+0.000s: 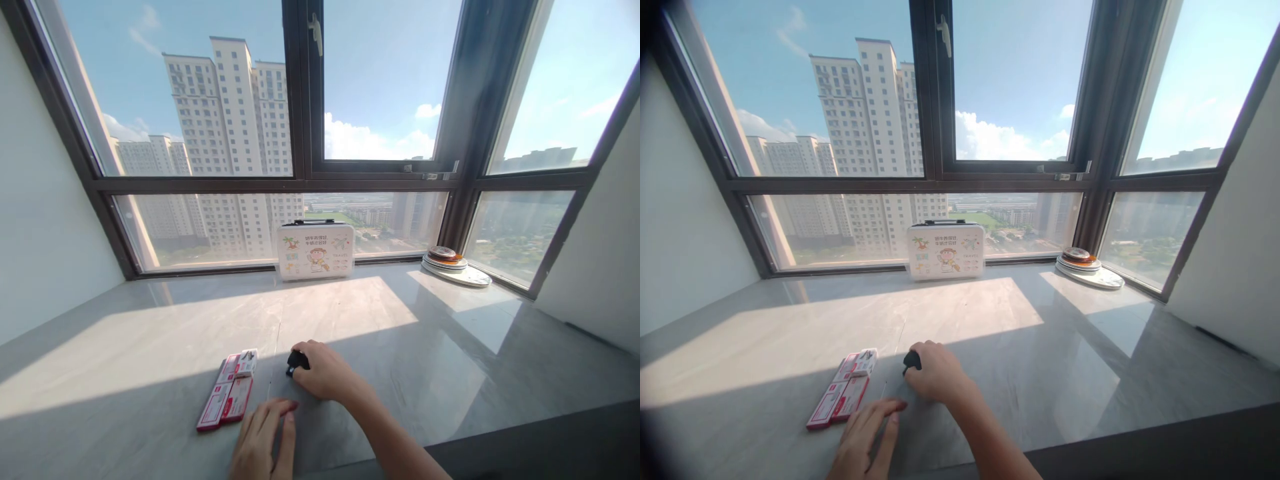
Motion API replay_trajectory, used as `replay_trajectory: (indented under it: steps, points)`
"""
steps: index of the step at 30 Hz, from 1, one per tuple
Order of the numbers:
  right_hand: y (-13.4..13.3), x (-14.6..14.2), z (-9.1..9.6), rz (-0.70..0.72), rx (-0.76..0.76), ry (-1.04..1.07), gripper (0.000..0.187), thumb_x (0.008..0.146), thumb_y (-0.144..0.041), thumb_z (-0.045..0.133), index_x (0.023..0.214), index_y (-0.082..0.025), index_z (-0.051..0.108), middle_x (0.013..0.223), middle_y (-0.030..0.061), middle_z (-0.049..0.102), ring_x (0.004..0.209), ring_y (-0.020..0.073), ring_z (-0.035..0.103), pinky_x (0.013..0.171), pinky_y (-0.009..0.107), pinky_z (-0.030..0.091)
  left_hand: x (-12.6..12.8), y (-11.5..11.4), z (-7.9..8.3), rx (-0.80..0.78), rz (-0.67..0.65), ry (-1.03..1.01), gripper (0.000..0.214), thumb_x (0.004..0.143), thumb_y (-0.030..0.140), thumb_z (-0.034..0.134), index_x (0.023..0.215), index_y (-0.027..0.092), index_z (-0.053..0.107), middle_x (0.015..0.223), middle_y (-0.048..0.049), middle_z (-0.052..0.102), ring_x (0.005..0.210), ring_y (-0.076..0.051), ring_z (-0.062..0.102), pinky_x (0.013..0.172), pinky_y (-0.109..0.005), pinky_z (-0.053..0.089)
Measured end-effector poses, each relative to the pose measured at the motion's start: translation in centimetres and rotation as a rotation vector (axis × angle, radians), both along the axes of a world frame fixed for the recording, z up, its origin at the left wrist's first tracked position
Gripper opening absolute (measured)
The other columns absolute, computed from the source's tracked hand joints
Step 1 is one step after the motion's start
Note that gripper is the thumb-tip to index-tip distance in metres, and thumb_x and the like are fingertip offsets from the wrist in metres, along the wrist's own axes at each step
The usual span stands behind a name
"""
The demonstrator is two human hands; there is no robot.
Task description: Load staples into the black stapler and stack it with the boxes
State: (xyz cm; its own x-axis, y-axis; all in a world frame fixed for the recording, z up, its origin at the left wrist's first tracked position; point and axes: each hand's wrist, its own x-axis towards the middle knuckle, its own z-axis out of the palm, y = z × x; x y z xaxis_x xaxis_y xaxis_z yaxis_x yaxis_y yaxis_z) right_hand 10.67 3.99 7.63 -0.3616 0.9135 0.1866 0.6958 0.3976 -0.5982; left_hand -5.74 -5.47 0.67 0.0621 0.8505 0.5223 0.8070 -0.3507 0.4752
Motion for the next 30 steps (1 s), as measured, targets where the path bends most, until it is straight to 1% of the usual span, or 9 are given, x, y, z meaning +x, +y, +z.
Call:
replay_trajectory:
  steps: [4,7,10,12,15,17,21,26,30]
  points:
    - [-2.7,3.2,-0.1,-0.125,0.053,0.029,0.035,0.087,-0.024,0.052,0.119,-0.027,0.066,0.117,0.0057,0.069,0.115,0.0243,0.06,0.11,0.044,0.031,2.4,2.8,-0.3,-0.067,-0.106,0.226,0.045,0.096,0.039,0.048,0.138,0.03,0.058,0.148,-0.0046,0.054,0.137,-0.028,0.049,0.107,-0.046,0.048]
    - [-3.6,2.9,-0.8,-0.213,0.101,0.058,0.025,0.086,-0.031,0.059,0.109,-0.028,0.068,0.108,0.0029,0.072,0.109,0.0239,0.063,0.116,0.049,0.02,3.9,3.4,-0.5,-0.129,-0.184,0.302,0.047,0.097,0.04,0.047,0.141,0.028,0.056,0.149,-0.0054,0.053,0.14,-0.028,0.045,0.112,-0.046,0.044]
    - [-3.2,1.8,-1.1,-0.27,0.137,0.101,0.015,0.08,-0.028,0.063,0.093,-0.025,0.071,0.091,0.0009,0.073,0.096,0.0219,0.065,0.116,0.049,0.018,3.9,3.1,-0.3,-0.156,-0.158,0.327,0.046,0.097,0.042,0.047,0.141,0.031,0.055,0.148,-0.004,0.055,0.139,-0.028,0.047,0.113,-0.047,0.042]
    - [-2.4,1.3,-0.9,-0.269,0.132,0.264,0.012,0.077,-0.027,0.064,0.086,-0.024,0.07,0.082,-0.0007,0.071,0.086,0.0199,0.065,0.112,0.048,0.026,3.4,2.8,0.0,-0.156,-0.114,0.341,0.047,0.096,0.04,0.047,0.142,0.034,0.054,0.149,-0.0024,0.053,0.139,-0.028,0.047,0.113,-0.047,0.042]
    - [-1.1,1.4,-0.5,-0.293,0.043,0.741,0.015,0.076,-0.032,0.065,0.085,-0.021,0.069,0.074,-0.0008,0.069,0.072,0.0185,0.062,0.085,0.037,0.048,2.8,2.6,0.2,-0.158,-0.051,0.362,0.048,0.096,0.042,0.047,0.144,0.036,0.051,0.153,-0.0012,0.049,0.139,-0.029,0.046,0.111,-0.048,0.043]
    - [-0.4,2.1,-0.6,-0.328,0.003,0.984,0.021,0.078,-0.038,0.064,0.089,-0.02,0.068,0.078,0.001,0.07,0.075,0.0195,0.063,0.075,0.032,0.05,2.6,2.6,0.2,-0.165,-0.023,0.365,0.048,0.097,0.044,0.046,0.144,0.036,0.051,0.153,-0.0016,0.048,0.138,-0.029,0.047,0.11,-0.048,0.043]
    - [0.0,4.9,-2.2,-0.431,-0.045,1.406,0.031,0.082,-0.048,0.056,0.096,-0.021,0.062,0.098,0.0052,0.074,0.105,0.0233,0.067,0.091,0.034,0.052,2.6,2.7,-0.5,-0.146,0.01,0.358,0.049,0.097,0.046,0.043,0.144,0.033,0.052,0.152,-0.0037,0.049,0.137,-0.028,0.048,0.11,-0.047,0.043]
    - [-1.6,8.9,-5.0,-0.498,-0.226,1.565,0.038,0.085,-0.052,0.046,0.104,-0.021,0.057,0.109,0.0101,0.073,0.112,0.0282,0.068,0.093,0.046,0.056,2.4,2.8,-1.3,0.008,0.059,0.328,0.045,0.095,0.042,0.048,0.135,0.023,0.055,0.149,-0.0088,0.052,0.141,-0.026,0.043,0.114,-0.046,0.038]
    - [-3.7,11.1,-7.0,-0.633,-0.201,1.602,0.048,0.081,-0.055,0.06,0.118,-0.026,0.052,0.119,0.007,0.067,0.119,0.0242,0.064,0.096,0.039,0.055,0.3,2.5,-1.3,0.134,0.315,0.298,0.05,0.093,0.039,0.047,0.138,0.017,0.049,0.155,-0.0143,0.042,0.147,-0.03,0.03,0.12,-0.054,0.024]
